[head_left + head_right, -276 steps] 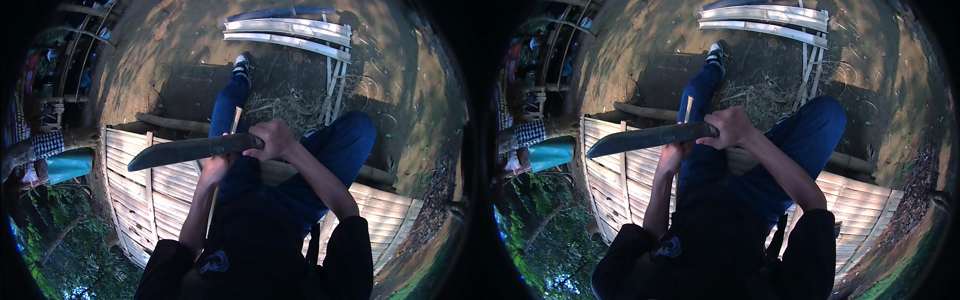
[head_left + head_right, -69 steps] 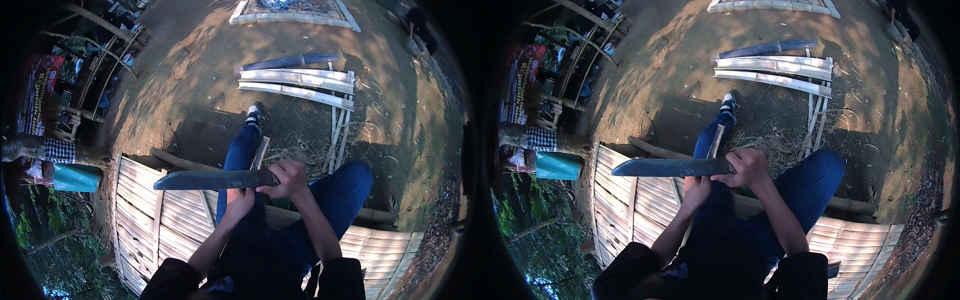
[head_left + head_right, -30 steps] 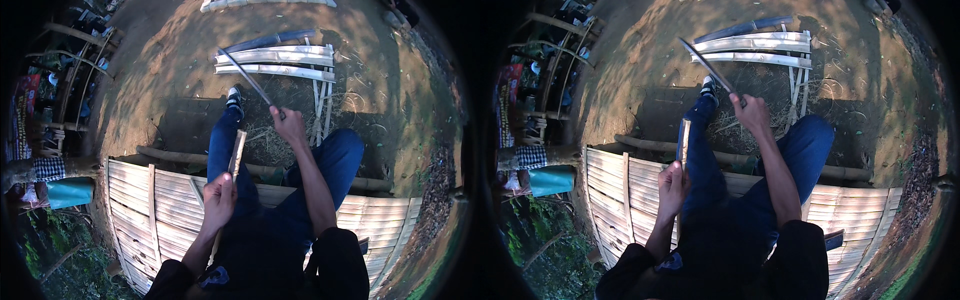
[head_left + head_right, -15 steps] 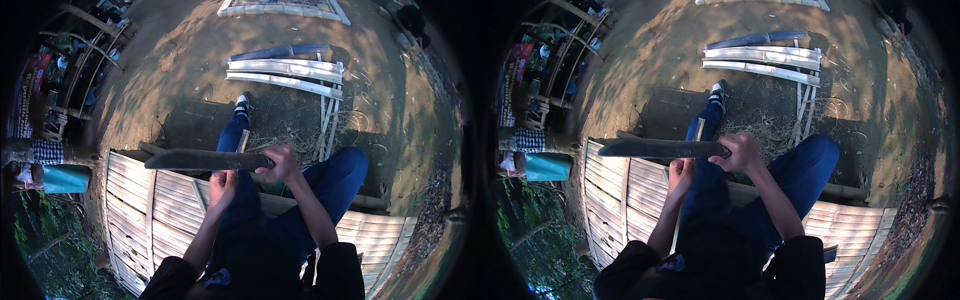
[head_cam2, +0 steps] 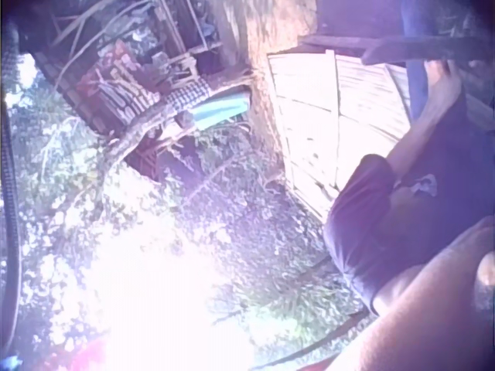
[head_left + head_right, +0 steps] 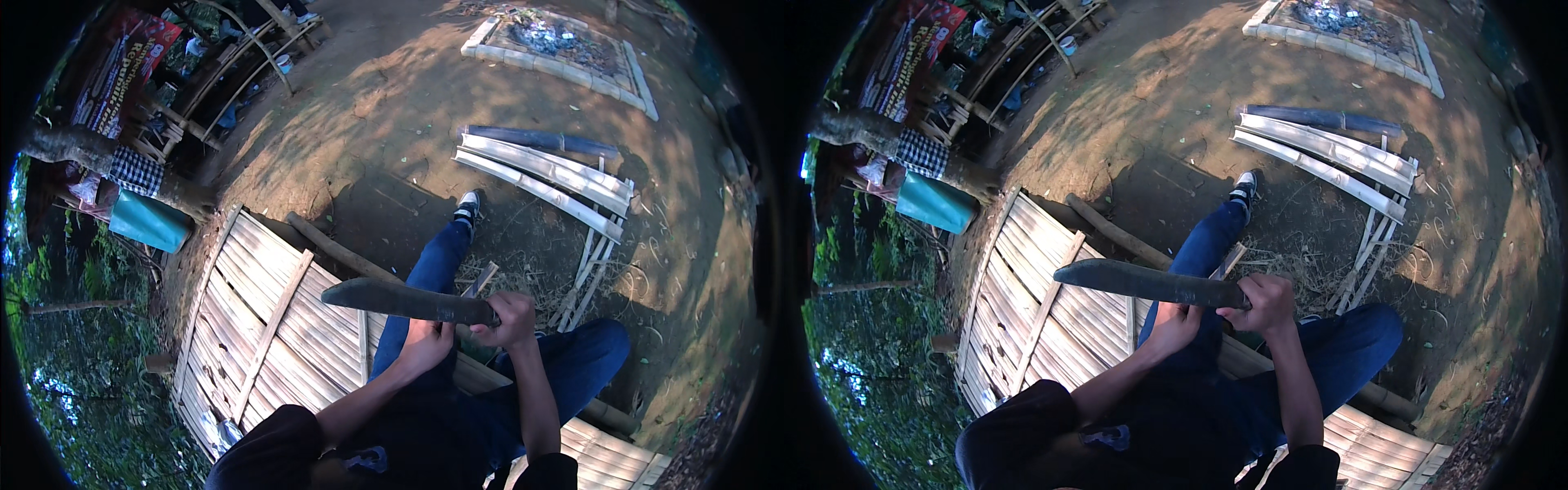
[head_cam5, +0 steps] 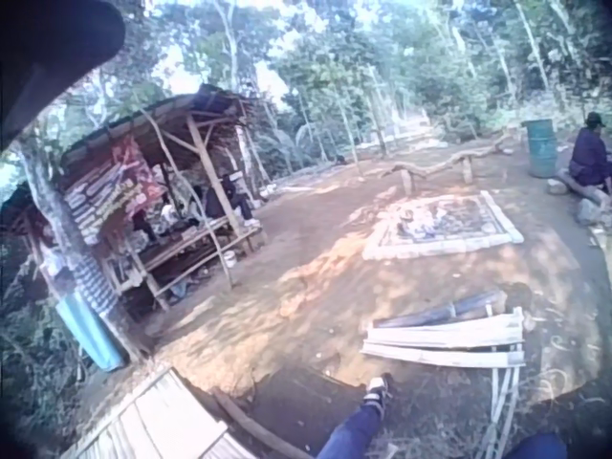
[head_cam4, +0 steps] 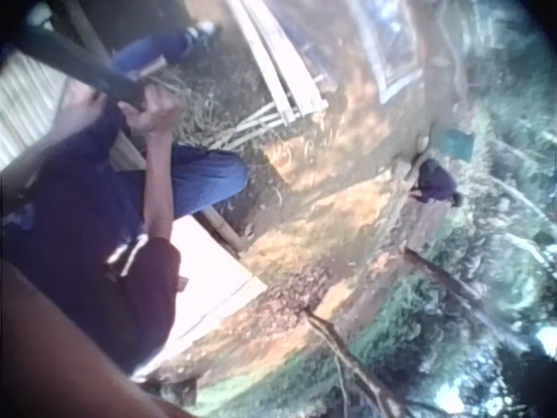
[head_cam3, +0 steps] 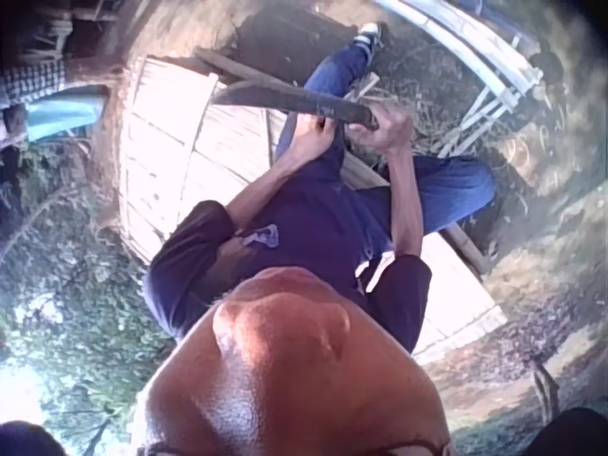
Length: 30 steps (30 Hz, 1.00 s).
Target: The person whittles and shapes a small piece of bamboo using a large machete-like knife. They shave thin strips off the bamboo, turn the piece over to work on different sides, and stand up briefly while holding the tools.
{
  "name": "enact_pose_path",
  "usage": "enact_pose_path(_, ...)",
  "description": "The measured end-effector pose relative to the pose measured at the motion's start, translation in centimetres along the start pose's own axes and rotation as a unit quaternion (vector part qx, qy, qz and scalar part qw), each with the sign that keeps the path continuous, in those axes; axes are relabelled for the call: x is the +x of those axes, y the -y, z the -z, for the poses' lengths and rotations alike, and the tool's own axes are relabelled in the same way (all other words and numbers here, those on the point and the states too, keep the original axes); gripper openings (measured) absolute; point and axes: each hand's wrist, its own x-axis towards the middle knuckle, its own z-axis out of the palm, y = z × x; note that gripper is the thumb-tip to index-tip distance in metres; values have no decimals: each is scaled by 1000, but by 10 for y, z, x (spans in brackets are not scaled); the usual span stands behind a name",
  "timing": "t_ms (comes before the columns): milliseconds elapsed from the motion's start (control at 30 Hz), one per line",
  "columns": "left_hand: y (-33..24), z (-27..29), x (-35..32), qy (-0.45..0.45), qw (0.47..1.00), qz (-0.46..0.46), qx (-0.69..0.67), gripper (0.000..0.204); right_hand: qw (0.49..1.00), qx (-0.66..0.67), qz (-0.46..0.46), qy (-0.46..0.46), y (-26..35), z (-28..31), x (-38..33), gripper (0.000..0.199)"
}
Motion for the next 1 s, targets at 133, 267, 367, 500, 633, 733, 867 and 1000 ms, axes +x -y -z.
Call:
enact_pose_path(133, -4, -2, -2, 14, 1000, 17, 14, 12, 1000, 11, 6, -6, 0, 4, 0, 70)
enact_pose_path(267, 0, -4, -6, 27, 974, -47, 219, 21, 999, 18, 34, -16, 2, 3, 3, 65)
enact_pose_path(367, 6, -6, -4, -53, 977, -102, 177, 20, 999, 25, 18, -32, 0, -1, 2, 65)
enact_pose_path(500, -42, 14, 20, 34, 991, 80, 101, 25, 998, 22, -35, -51, -31, -11, -11, 66)
enact_pose_path(633, -15, 20, 13, -1, 996, 62, 66, 27, 997, -53, -31, -37, -38, -12, -9, 67)
enact_pose_path(733, -13, 39, 18, 21, 993, 112, 42, 33, 996, -73, -6, -47, -48, -11, -12, 68)
enact_pose_path(867, -24, 49, 27, 15, 993, 90, 77, 42, 994, -105, -30, -15, -41, -10, -11, 65)
enact_pose_path(1000, -12, 53, 26, 26, 989, 133, 54, 45, 994, -108, -30, 1, -29, -6, -2, 64)
